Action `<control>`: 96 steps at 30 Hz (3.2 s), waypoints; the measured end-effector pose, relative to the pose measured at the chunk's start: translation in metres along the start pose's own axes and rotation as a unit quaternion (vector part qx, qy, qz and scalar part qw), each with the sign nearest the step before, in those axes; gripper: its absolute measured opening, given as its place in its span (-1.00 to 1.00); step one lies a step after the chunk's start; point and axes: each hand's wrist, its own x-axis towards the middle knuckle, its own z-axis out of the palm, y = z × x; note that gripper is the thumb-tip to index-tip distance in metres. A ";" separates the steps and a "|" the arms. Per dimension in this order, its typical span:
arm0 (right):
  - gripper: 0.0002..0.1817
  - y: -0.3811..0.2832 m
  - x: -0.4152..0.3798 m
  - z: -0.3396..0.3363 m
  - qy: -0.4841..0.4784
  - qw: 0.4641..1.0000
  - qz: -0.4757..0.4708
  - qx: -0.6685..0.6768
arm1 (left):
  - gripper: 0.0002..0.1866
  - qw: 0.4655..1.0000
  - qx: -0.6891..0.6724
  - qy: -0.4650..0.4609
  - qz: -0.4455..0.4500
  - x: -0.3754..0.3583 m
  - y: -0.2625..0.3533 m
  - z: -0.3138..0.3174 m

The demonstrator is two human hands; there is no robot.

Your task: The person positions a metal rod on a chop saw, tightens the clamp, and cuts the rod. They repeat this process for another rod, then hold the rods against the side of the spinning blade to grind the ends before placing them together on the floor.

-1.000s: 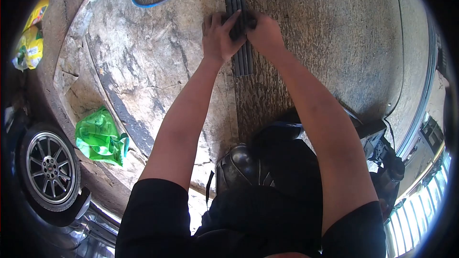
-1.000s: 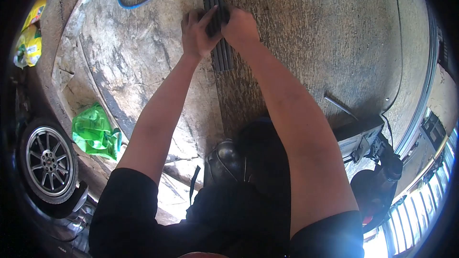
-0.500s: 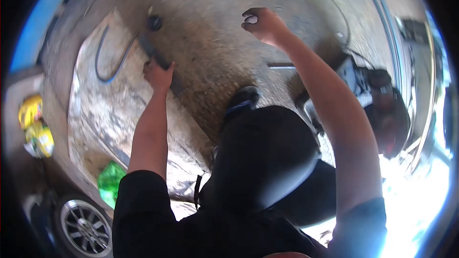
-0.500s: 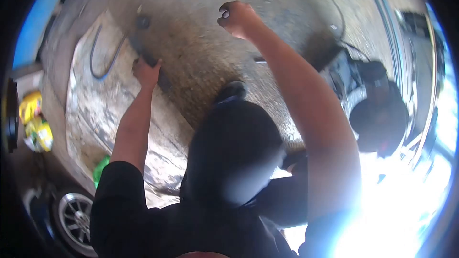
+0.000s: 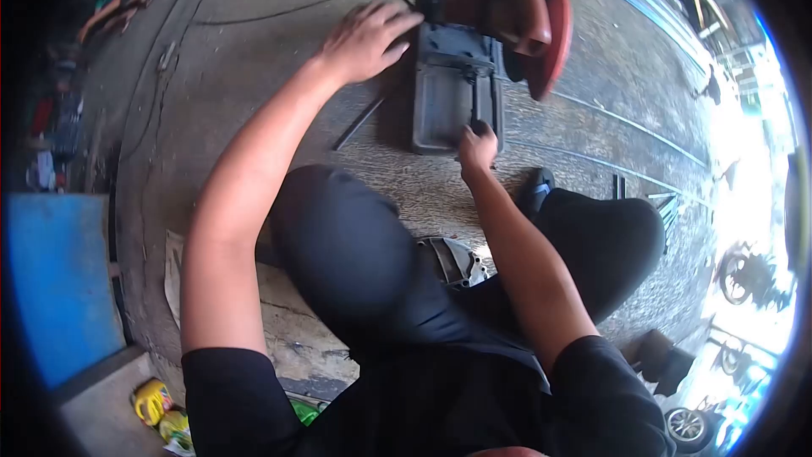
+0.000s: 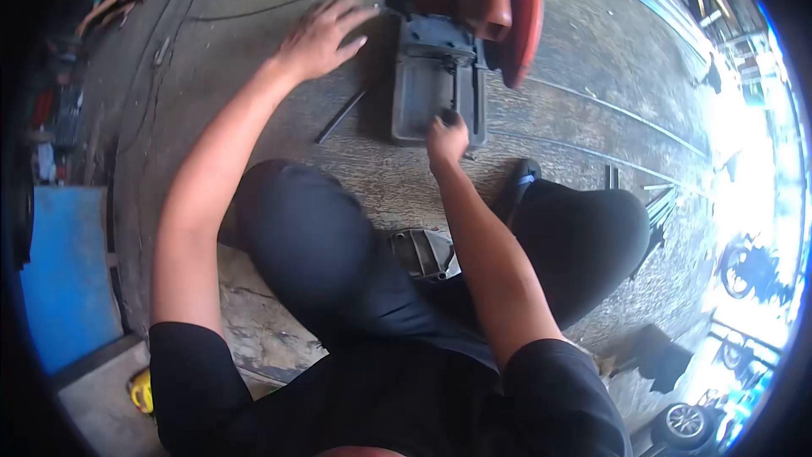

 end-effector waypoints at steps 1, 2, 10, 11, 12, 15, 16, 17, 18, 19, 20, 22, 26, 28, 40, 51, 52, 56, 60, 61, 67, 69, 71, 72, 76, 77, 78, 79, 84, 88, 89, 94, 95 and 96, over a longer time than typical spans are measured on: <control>-0.56 -0.022 -0.011 -0.035 0.011 0.989 0.148 0.017 | -0.49 1.000 -0.002 -0.005 0.012 0.027 0.017 -0.007; -0.44 0.017 -0.004 -0.046 0.062 0.980 0.190 -0.005 | -0.47 0.998 -0.034 0.032 0.038 0.053 0.037 -0.015; -0.53 0.107 0.016 -0.033 0.049 0.782 0.483 0.392 | -0.55 0.997 0.023 0.049 0.056 0.135 0.120 0.036; -0.48 0.108 0.020 -0.029 0.037 0.780 0.472 0.409 | -0.54 0.996 0.012 0.060 0.072 0.140 0.114 0.038; -0.59 0.105 0.015 -0.026 0.063 0.820 0.463 0.330 | -0.54 0.994 -0.002 0.069 0.087 0.144 0.109 0.039; -0.59 0.069 -0.065 -0.036 -0.344 0.908 0.004 -0.238 | -0.56 0.992 -0.028 0.104 0.063 0.157 0.102 0.036; -0.70 0.076 -0.102 -0.022 -0.486 0.832 -0.068 -0.257 | -0.48 0.996 -0.079 0.005 0.037 0.165 0.106 0.017; -0.71 0.079 -0.128 -0.012 -0.471 0.856 -0.031 -0.212 | -0.48 0.996 -0.083 0.004 0.042 0.167 0.104 0.018; -0.71 0.077 -0.139 -0.006 -0.454 0.875 0.005 -0.167 | -0.47 0.996 -0.080 0.030 0.027 0.169 0.103 0.019; -0.71 0.083 -0.132 -0.004 -0.452 0.876 0.008 -0.168 | -0.47 0.996 -0.076 0.055 0.009 0.170 0.102 0.021; -0.63 0.085 -0.119 -0.004 -0.410 0.903 0.092 -0.091 | -0.47 0.996 -0.076 0.046 -0.011 0.171 0.106 0.019; -0.38 0.078 -0.096 -0.011 -0.227 0.949 0.220 -0.003 | -0.47 0.997 -0.071 0.034 -0.020 0.167 0.110 0.020; -0.12 0.123 -0.024 -0.005 0.070 0.955 0.216 0.192 | -0.48 0.997 -0.063 0.027 -0.032 0.166 0.112 0.021; -0.16 0.130 -0.001 -0.017 0.076 0.931 0.239 0.266 | -0.48 0.997 -0.067 0.030 -0.025 0.167 0.111 0.021; -0.73 0.157 0.015 -0.017 -0.028 0.794 0.431 0.428 | -0.50 0.996 -0.067 0.019 -0.048 0.165 0.115 0.021; -0.47 0.098 0.019 -0.019 -0.042 0.797 0.444 0.408 | -0.48 0.996 -0.074 0.025 -0.038 0.167 0.113 0.023; -0.47 0.098 0.019 -0.019 -0.044 0.797 0.443 0.407 | -0.48 0.996 -0.072 0.026 -0.039 0.167 0.114 0.024; -0.57 0.102 0.017 -0.010 -0.037 0.753 0.437 0.491 | -0.48 0.996 -0.075 0.034 -0.038 0.165 0.113 0.026; -0.63 0.106 0.021 -0.002 -0.020 0.739 0.448 0.503 | -0.47 0.994 -0.097 0.050 -0.019 0.166 0.111 0.027; -0.63 0.105 0.019 -0.002 -0.022 0.739 0.449 0.501 | -0.47 0.994 -0.096 0.049 -0.021 0.166 0.111 0.028; -0.56 0.090 0.017 -0.004 0.027 0.751 0.453 0.480 | -0.45 0.992 -0.105 0.070 0.007 0.166 0.107 0.030; -0.53 0.082 0.015 -0.007 -0.004 0.782 0.447 0.434 | -0.45 0.993 -0.104 0.064 -0.004 0.166 0.108 0.030; -0.52 0.079 0.018 -0.006 0.006 0.781 0.458 0.424 | -0.45 0.992 -0.104 0.066 -0.002 0.167 0.107 0.030; -0.51 0.080 0.019 -0.006 0.017 0.781 0.468 0.413 | -0.44 0.992 -0.106 0.067 0.001 0.166 0.107 0.031; -0.54 0.084 0.020 -0.003 0.013 0.754 0.468 0.461 | -0.44 0.994 -0.093 0.052 -0.015 0.166 0.109 0.030; -0.56 0.084 0.019 -0.003 0.019 0.747 0.471 0.469 | -0.44 0.994 -0.093 0.047 -0.021 0.165 0.109 0.030; -0.58 0.084 0.019 -0.003 0.024 0.741 0.473 0.476 | -0.44 0.994 -0.093 0.041 -0.026 0.165 0.109 0.029; -0.58 0.084 0.019 -0.003 0.024 0.741 0.472 0.476 | -0.44 0.995 -0.092 0.042 -0.026 0.166 0.109 0.029; -0.52 0.087 0.008 -0.005 0.042 0.733 0.441 0.517 | -0.44 0.994 -0.096 0.052 -0.018 0.166 0.109 0.031; -0.48 0.088 -0.001 -0.010 0.056 0.767 0.427 0.477 | -0.44 0.994 -0.098 0.054 -0.007 0.166 0.107 0.030; -0.47 0.092 -0.002 -0.009 0.057 0.771 0.435 0.462 | -0.44 0.993 -0.102 0.061 -0.001 0.166 0.107 0.030; -0.44 0.106 -0.006 -0.007 0.029 0.786 0.430 0.442 | -0.44 0.991 -0.111 0.068 0.008 0.166 0.107 0.029; -0.42 0.103 -0.006 -0.007 0.042 0.793 0.433 0.426 | -0.44 0.992 -0.106 0.065 0.003 0.166 0.107 0.029; -0.40 0.100 -0.006 -0.007 0.054 0.799 0.437 0.410 | -0.44 0.993 -0.100 0.061 -0.001 0.166 0.108 0.029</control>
